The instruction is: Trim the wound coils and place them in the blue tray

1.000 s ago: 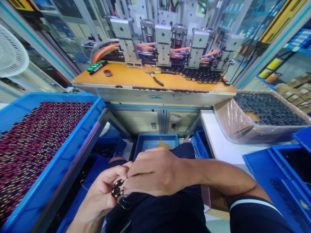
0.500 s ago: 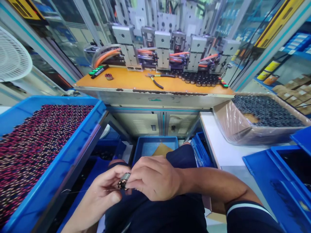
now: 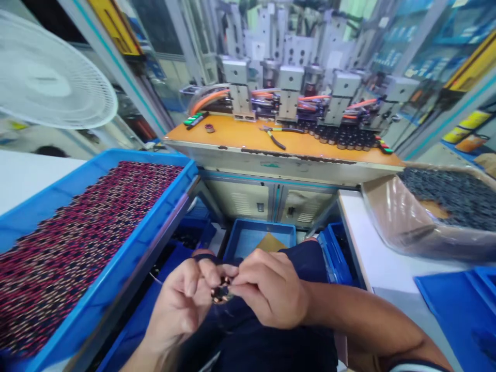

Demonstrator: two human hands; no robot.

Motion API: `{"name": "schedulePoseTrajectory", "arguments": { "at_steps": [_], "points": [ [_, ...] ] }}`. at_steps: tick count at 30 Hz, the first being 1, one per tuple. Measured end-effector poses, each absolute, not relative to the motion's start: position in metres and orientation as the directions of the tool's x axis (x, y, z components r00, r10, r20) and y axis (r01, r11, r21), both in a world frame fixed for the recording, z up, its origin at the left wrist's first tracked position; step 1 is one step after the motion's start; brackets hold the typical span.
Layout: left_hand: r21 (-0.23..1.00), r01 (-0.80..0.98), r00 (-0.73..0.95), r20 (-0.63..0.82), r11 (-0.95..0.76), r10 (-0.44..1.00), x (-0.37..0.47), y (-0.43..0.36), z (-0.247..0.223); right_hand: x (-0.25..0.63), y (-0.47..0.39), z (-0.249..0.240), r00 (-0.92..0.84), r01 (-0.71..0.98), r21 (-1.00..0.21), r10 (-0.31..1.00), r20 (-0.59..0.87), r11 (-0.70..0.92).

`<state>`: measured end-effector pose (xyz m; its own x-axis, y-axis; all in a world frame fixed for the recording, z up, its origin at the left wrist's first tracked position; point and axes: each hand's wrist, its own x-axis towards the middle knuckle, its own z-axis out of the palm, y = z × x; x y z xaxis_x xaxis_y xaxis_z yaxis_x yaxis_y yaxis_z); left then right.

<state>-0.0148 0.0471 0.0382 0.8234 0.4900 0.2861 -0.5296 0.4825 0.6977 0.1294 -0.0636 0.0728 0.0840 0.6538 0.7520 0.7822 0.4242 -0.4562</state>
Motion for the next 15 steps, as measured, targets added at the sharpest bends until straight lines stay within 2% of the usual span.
{"name": "schedulePoseTrajectory", "arguments": {
  "at_steps": [2,4,7,9,12,15],
  "points": [
    [0.677,-0.464,0.873,0.243,0.571,0.422,-0.014,0.047,0.037,0.13,-0.067,0.076,-0.014,0.79,-0.384,0.641,0.768,0.478],
    [0.738,-0.3,0.946,0.151,0.605,0.286,-0.014,0.049,0.037,0.131,-0.068,0.08,-0.1,0.785,-0.341,0.648,0.755,0.518],
    [0.779,-0.117,0.991,0.054,0.616,0.12,-0.016,0.049,0.036,0.132,-0.068,0.087,-0.133,0.796,-0.347,0.701,0.7,0.497],
    [0.773,-0.155,0.984,0.068,0.615,0.162,-0.017,0.047,0.035,0.133,-0.067,0.091,-0.173,0.814,-0.289,0.685,0.708,0.504],
    [0.764,-0.312,0.938,0.155,0.564,0.309,-0.017,0.044,0.035,0.136,-0.064,0.096,-0.201,0.862,-0.183,0.651,0.732,0.472],
    [0.709,-0.47,0.872,0.281,0.526,0.401,-0.016,0.043,0.036,0.137,-0.059,0.099,-0.142,0.909,-0.184,0.691,0.709,0.375]
  ]
}}
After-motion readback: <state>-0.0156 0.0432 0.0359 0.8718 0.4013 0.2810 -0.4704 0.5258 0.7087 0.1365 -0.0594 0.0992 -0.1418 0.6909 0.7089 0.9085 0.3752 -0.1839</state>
